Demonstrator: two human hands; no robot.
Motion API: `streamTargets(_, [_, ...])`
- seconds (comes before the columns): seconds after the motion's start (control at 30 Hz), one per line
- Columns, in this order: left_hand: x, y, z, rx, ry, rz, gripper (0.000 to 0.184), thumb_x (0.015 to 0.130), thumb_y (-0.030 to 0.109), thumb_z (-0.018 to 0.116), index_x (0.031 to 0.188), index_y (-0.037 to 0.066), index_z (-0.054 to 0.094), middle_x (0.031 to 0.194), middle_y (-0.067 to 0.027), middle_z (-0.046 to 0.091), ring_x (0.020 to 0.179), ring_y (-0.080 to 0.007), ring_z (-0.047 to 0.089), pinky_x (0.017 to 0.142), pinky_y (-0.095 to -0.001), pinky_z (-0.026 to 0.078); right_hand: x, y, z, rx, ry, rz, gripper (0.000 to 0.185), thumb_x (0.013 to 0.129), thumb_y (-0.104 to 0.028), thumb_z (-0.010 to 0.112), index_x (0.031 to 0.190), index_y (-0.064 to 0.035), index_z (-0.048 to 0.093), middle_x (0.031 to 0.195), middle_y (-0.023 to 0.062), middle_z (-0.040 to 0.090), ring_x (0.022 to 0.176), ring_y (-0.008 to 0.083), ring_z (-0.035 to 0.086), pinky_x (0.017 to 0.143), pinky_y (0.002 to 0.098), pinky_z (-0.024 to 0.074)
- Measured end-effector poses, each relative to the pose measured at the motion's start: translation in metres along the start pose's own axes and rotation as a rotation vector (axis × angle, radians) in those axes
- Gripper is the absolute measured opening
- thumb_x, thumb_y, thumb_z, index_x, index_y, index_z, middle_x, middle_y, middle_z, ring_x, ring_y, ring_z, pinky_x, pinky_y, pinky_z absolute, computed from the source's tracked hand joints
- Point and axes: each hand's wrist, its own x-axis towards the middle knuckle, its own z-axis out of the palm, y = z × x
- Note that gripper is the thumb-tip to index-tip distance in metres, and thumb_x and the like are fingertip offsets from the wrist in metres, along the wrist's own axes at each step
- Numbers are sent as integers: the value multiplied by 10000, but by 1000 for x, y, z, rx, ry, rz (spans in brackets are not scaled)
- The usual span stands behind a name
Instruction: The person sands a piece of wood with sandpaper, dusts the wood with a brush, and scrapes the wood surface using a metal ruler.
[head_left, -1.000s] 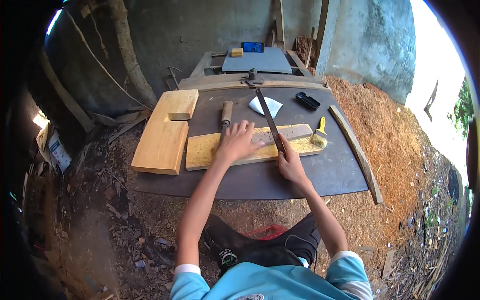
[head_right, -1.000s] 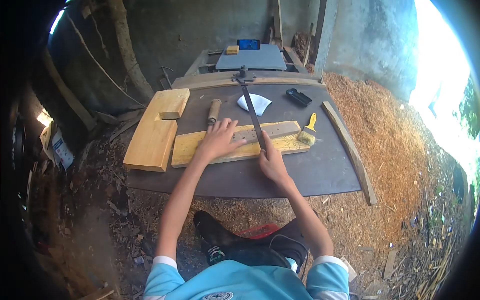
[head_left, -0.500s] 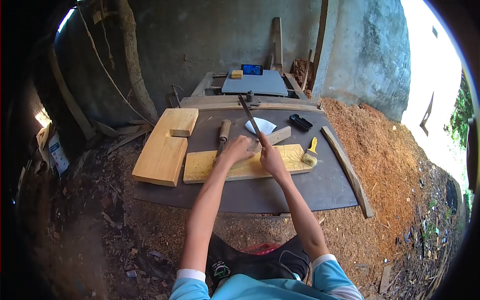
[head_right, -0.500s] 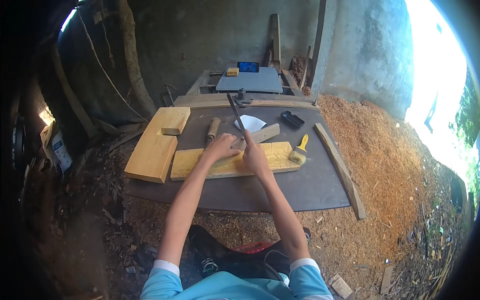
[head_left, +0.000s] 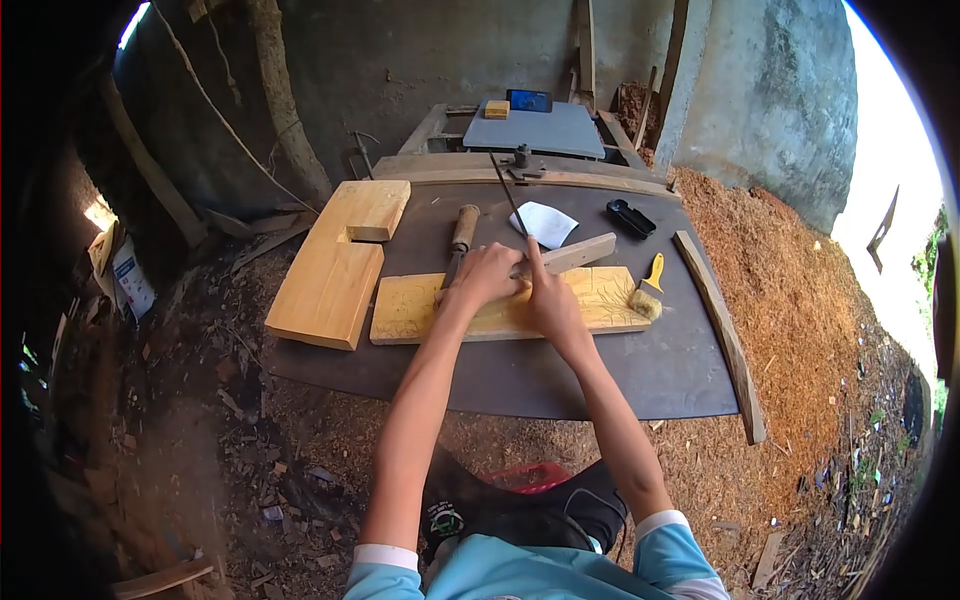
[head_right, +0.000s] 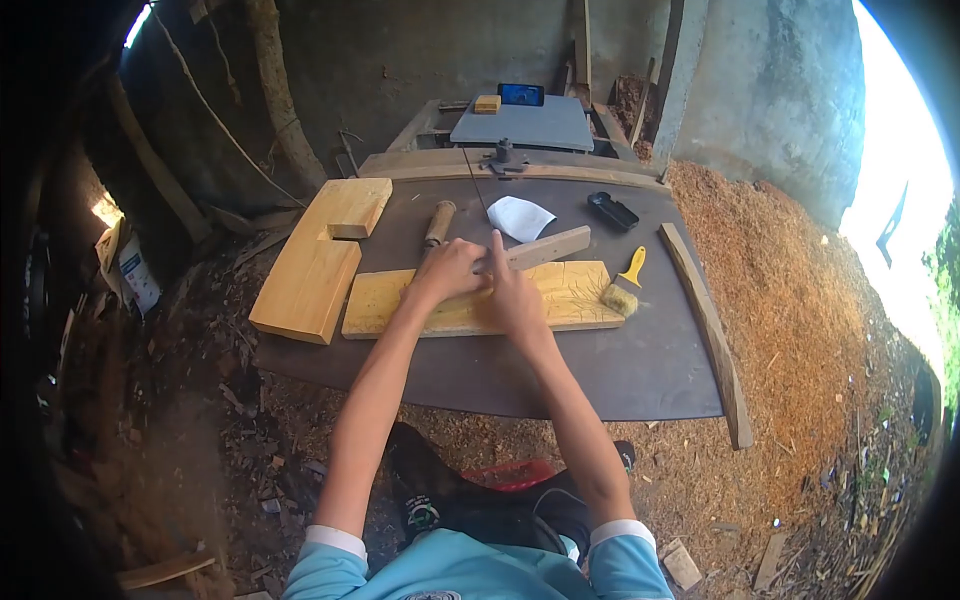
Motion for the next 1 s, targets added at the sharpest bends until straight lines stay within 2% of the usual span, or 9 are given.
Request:
streamTargets(0.17, [1, 6, 2, 69, -59, -124, 336, 655, 339, 659, 788, 31, 636, 805, -157, 635, 796, -333, 608, 696, -415, 487, -15, 4, -9, -127, -104, 14, 758, 695, 48, 458, 1383, -72, 163, 578, 242, 541, 526, 406, 551, 508, 491, 436])
streamTargets(0.3, [2, 5, 3, 4, -89, -152, 379, 651, 364, 664, 792, 14, 628, 806, -168, 630, 803, -338, 603, 700, -413, 477, -108, -5, -61, -160, -179, 4, 762, 687, 30, 483, 1381, -71, 185, 614, 208, 564, 534, 374, 575, 517, 458, 477])
streamTargets(0.37, [6, 1, 5, -25, -82, -125, 393, 645, 366, 672, 795, 5, 624, 801, -176, 626, 791, -340, 601, 700, -411, 473, -146, -17, -97, -167, -365, 130, 791, 674, 46, 482, 1387, -77, 161, 608, 201, 556, 541, 377, 572, 526, 459, 479])
streamTargets(0.47, [8, -1, 4, -78, -122, -118, 402, 642, 361, 681, 792, -7, 622, 785, -195, 617, 767, -347, 597, 687, -415, 464, -140, -10, -98, -163, -324, 136, 810, 662, 59, 481, 1387, -76, 147, 619, 207, 558, 558, 380, 575, 532, 469, 474])
streamTargets(0.57, [7, -4, 8, -92, -97, -61, 402, 637, 355, 689, 777, -16, 622, 765, -208, 609, 753, -354, 594, 670, -419, 453, -78, 1, -55, -128, -173, 41, 726, 688, 29, 473, 1360, -50, 211, 670, 237, 575, 628, 392, 585, 580, 472, 473])
streamTargets(0.67, [8, -8, 7, -63, -18, -52, 368, 625, 308, 701, 808, -4, 636, 814, -211, 618, 794, -355, 606, 685, -408, 479, -27, -3, -38, -92, -160, 53, 670, 701, 27, 451, 1341, -54, 271, 659, 243, 571, 636, 400, 579, 588, 473, 463])
streamTargets(0.7, [12, -6, -1, -72, -147, -98, 376, 629, 321, 696, 827, 6, 641, 842, -201, 624, 824, -346, 604, 708, -405, 480, -24, -1, -42, -80, -182, 42, 660, 703, 33, 438, 1338, -53, 280, 635, 246, 562, 621, 406, 571, 584, 478, 455])
streamTargets(0.9, [7, 5, 3, -46, -127, -180, 406, 636, 368, 682, 879, 44, 650, 929, -165, 631, 889, -325, 595, 771, -398, 480, -76, 6, -42, -78, -49, 23, 730, 698, 64, 417, 1374, -135, 230, 582, 251, 536, 574, 410, 556, 566, 485, 444])
streamTargets(1.0, [9, -4, 1, -42, -140, -154, 405, 619, 369, 693, 809, 14, 644, 839, -194, 624, 821, -333, 602, 704, -410, 471, -130, -17, -79, -89, -223, 167, 719, 700, 62, 422, 1371, -116, 232, 571, 248, 533, 558, 412, 547, 557, 485, 439])
